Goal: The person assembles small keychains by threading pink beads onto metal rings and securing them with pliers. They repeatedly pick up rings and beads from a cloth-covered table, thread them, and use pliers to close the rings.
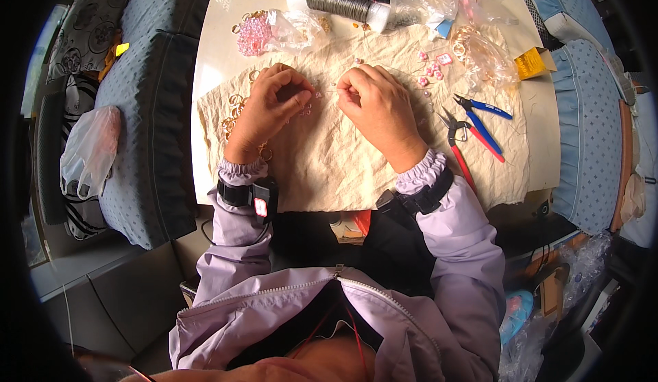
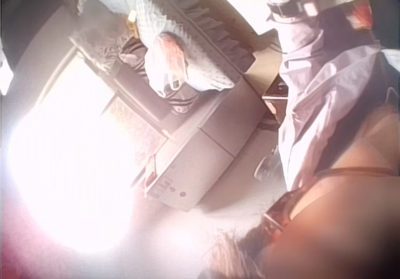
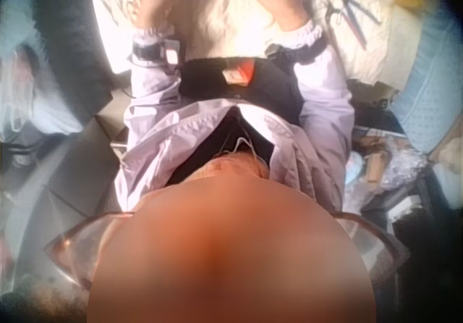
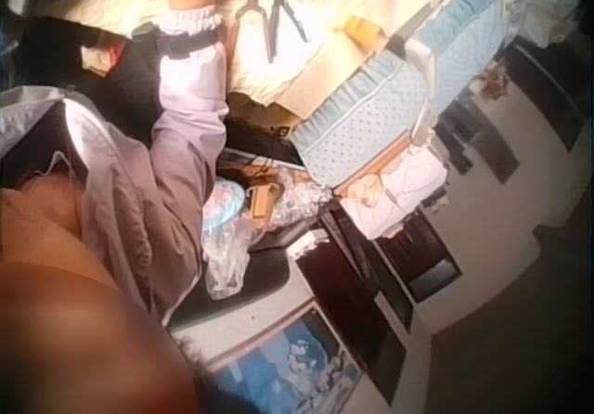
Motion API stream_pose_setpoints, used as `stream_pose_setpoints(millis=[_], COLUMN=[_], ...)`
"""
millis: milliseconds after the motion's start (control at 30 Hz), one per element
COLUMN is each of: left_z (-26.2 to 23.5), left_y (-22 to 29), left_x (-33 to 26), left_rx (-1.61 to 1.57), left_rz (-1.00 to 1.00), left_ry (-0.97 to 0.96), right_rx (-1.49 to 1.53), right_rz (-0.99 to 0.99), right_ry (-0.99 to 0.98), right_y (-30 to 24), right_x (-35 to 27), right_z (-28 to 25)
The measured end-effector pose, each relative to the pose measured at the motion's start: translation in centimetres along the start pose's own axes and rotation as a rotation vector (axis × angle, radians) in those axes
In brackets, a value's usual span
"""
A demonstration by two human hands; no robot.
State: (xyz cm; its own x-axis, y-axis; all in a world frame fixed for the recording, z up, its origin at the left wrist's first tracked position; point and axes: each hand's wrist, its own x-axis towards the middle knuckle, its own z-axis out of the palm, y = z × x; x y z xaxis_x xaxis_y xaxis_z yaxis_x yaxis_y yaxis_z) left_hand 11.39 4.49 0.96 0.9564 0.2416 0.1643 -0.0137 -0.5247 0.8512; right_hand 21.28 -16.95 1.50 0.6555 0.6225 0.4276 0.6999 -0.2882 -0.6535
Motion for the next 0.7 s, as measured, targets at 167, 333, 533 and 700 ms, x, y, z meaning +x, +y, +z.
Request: stream_pose_setpoints(millis=[167,333,533,700], left_z=[0.1,0.3,0.2,0.5], left_y=[0.2,0.5,0.9,1.1], left_x=[0.1,0.1,0.1,0.1], left_rx=[0.066,0.127,0.152,0.237], left_rz=[0.034,0.074,0.042,0.054], left_ry=[0.025,0.042,0.028,0.03], right_rx=[0.016,-0.005,-0.01,-0.008], right_rz=[-0.032,-0.07,0.014,0.006], right_ry=[-0.04,-0.016,0.005,0.002], right_y=[-0.1,0.0,0.2,0.4], right_x=[-0.1,-0.1,-0.1,-0.1], right_z=[0.0,0.0,0.2,0.4])
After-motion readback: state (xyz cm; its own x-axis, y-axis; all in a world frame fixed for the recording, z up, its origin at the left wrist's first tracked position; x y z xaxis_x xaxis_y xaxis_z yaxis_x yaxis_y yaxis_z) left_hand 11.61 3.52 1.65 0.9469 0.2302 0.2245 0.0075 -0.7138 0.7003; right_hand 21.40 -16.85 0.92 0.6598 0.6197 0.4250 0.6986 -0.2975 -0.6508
